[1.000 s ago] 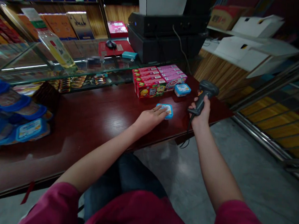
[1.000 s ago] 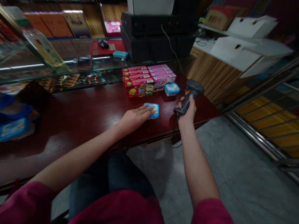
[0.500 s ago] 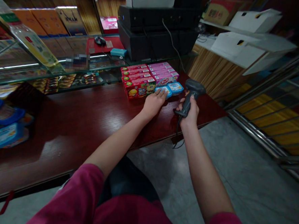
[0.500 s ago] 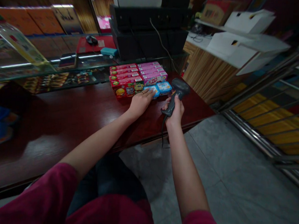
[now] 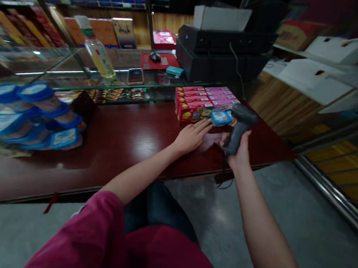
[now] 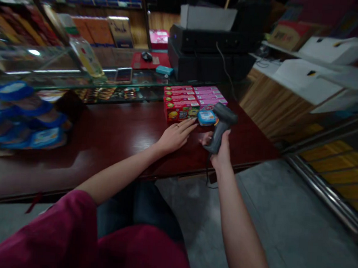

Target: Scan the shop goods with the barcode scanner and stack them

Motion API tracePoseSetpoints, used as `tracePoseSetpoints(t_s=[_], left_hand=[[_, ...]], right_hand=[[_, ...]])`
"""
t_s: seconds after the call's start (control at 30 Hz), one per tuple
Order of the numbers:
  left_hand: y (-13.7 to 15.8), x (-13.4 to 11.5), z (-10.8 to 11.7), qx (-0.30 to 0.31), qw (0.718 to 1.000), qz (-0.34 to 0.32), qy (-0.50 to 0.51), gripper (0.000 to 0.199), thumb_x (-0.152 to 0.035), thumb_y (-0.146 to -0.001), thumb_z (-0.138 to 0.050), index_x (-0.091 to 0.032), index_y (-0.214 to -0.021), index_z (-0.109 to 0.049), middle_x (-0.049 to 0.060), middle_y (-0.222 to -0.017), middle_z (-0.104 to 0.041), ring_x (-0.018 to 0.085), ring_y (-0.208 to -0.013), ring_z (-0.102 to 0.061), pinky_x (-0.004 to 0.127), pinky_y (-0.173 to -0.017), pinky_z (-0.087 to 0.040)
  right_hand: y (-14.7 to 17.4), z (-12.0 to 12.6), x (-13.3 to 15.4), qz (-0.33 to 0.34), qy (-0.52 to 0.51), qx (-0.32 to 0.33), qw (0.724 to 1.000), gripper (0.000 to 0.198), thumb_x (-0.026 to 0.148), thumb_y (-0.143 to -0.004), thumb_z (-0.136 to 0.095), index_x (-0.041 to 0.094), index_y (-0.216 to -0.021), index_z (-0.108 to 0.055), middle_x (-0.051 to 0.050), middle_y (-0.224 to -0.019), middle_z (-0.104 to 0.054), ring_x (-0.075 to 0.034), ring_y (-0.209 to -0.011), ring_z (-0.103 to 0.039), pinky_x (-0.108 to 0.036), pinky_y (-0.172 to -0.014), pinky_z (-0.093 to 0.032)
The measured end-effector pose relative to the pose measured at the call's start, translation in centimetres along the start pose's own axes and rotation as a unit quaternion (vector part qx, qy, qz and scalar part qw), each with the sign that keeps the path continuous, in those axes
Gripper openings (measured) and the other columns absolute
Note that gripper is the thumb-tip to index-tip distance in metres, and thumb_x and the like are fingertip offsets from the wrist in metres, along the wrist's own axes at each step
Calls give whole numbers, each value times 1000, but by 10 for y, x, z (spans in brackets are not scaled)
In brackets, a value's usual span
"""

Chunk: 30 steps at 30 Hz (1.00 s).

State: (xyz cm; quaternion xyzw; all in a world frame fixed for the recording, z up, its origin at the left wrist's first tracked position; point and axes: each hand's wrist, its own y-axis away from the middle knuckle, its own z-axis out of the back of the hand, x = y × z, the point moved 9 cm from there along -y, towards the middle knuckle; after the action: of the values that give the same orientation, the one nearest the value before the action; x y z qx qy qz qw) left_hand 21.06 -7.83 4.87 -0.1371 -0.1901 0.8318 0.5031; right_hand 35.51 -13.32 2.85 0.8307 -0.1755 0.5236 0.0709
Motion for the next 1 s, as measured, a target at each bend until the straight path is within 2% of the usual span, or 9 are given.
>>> tracePoseSetpoints(t_s=[0.07, 0.13, 0.3, 0.4, 0.5, 0.63, 0.8, 0.87, 1.0], left_hand=[[46, 20, 26, 7, 999, 7, -37, 56, -17, -110, -42, -17, -165, -50, 12, -175, -45, 23, -165, -41, 41, -126, -47], [98, 49, 58, 4, 997, 42, -71, 57, -17, -111, -39, -21, -168, -47, 8, -175, -45, 21, -166, -38, 43, -129, -42], [243, 133, 145, -50, 966, 229, -107, 59, -27, -113, -42, -37, -171, -39, 1, -175, -44, 24, -165, -40, 51, -135, -31], [321, 168, 190, -108, 929, 334, -117, 65, -35, -109, -55, -32, -172, -40, 7, -176, -42, 32, -168, -34, 60, -138, -21], [374, 192, 214, -124, 899, 401, -125, 66, -35, -103, -65, -27, -166, -50, 12, -174, -45, 38, -168, -31, 68, -135, -21], [393, 205, 217, -117, 901, 407, -98, 46, -27, -104, -60, -28, -149, -68, 11, -161, -63, 36, -162, -44, 65, -131, -34], [370, 204, 195, -147, 895, 416, 56, 38, -27, -103, -63, -28, -140, -75, 7, -154, -69, 31, -151, -58, 49, -127, -46], [359, 213, 179, -218, 840, 458, 193, 32, -34, -104, -65, -23, -131, -78, 9, -140, -77, 30, -134, -70, 47, -121, -53], [318, 235, 120, -293, 637, 494, 515, 33, -46, -104, -69, -21, -124, -73, 9, -118, -81, 23, -108, -80, 45, -106, -64]], right_hand=[[10, -44, -20, -45, 6, 87, 995, 70, 96, -74, -71, 27, -81, -60, 7, -56, -49, -10, -39, -37, -33, -49, -56], [19, -90, -45, -92, 2, 149, 985, 67, 92, -76, -74, 27, -92, -66, 9, -56, -46, -9, -37, -32, -33, -50, -57], [35, -203, -108, -186, -21, 253, 949, 50, 69, -83, -77, 24, -103, -71, 8, -60, -54, -9, -39, -41, -30, -54, -58], [43, -252, -135, -213, -17, 287, 934, 44, 58, -85, -76, 22, -109, -72, 7, -61, -56, -9, -40, -43, -29, -55, -58], [50, -282, -151, -225, -2, 319, 921, 39, 56, -85, -77, 22, -104, -71, 7, -60, -56, -9, -39, -42, -29, -55, -58], [56, -293, -157, -227, 21, 337, 913, 36, 53, -87, -80, 22, -101, -69, 7, -60, -58, -10, -39, -44, -31, -57, -60], [53, -283, -157, -248, 21, 323, 913, 37, 56, -89, -78, 21, -100, -69, 7, -59, -57, -9, -39, -43, -30, -58, -60], [48, -280, -157, -252, 12, 306, 918, 37, 57, -93, -74, 22, -100, -69, 8, -58, -54, -8, -39, -41, -28, -58, -58], [31, -272, -153, -231, -14, 263, 937, 39, 58, -95, -69, 21, -109, -72, 9, -56, -53, -7, -38, -39, -24, -59, -56]])
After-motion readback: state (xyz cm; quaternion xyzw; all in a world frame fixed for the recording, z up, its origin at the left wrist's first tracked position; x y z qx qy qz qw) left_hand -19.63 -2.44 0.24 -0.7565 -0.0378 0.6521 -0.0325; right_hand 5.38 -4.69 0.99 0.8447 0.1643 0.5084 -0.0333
